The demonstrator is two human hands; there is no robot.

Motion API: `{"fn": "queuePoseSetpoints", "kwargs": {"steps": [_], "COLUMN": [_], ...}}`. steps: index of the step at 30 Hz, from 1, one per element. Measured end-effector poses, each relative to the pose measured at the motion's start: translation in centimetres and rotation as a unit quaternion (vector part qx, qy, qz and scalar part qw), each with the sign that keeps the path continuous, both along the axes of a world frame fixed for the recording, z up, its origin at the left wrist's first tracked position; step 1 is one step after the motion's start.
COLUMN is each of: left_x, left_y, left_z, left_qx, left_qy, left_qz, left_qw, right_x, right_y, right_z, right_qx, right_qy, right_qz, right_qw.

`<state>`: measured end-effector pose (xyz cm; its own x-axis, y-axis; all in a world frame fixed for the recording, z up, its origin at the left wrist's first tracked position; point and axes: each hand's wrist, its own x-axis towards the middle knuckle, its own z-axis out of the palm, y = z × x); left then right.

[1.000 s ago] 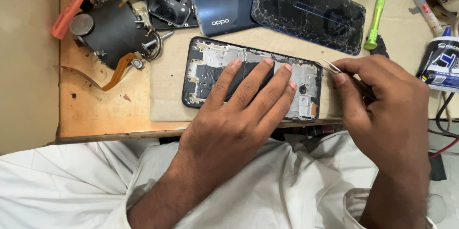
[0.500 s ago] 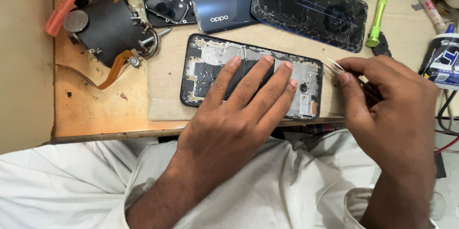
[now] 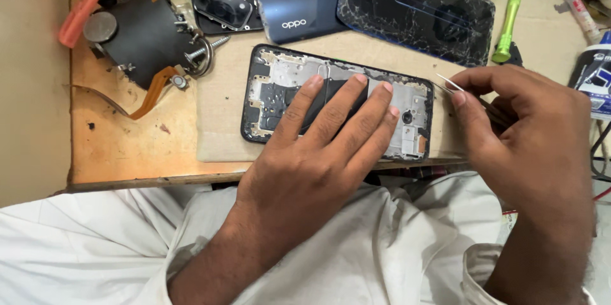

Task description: The person holds a disassembled smartphone frame on their lap and at a repair bench, using a small metal tool and tweezers to pry old adhesive and residue from the frame edges. They rotate the frame to work around its sides and press on the midplate while scraping.

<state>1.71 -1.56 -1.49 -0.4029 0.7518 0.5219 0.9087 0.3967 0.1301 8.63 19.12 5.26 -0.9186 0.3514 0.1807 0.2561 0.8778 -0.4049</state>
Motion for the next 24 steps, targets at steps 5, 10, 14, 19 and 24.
{"fn": "queuePoseSetpoints", "kwargs": {"steps": [5, 10, 14, 19, 24], "left_x": [0.01, -0.02, 0.01, 0.05, 0.03], "left_y": [0.23, 0.12, 0.16, 0.19, 0.19], "left_z": [-0.25, -0.25, -0.24, -0.25, -0.24], "left_qx": [-0.001, -0.005, -0.002, -0.003, 0.001], "left_qy": [-0.005, -0.005, -0.009, -0.007, -0.008], "left_qz": [-0.001, -0.003, -0.003, -0.001, -0.003], "left_qw": [1.000, 1.000, 1.000, 1.000, 1.000], "right_x": [0.08, -0.02, -0.15, -0.23, -0.19], "right_y": [0.25, 0.21, 0.19, 0.16, -0.09], "right_z": [-0.21, -0.46, -0.43, -0.33, -0.26], "right_qx": [-0.020, -0.015, -0.017, -0.022, -0.014], "right_qy": [0.004, 0.004, 0.004, 0.003, 0.007], "right_qz": [0.008, 0.013, 0.017, 0.017, 0.018], "right_qw": [1.000, 1.000, 1.000, 1.000, 1.000]}}
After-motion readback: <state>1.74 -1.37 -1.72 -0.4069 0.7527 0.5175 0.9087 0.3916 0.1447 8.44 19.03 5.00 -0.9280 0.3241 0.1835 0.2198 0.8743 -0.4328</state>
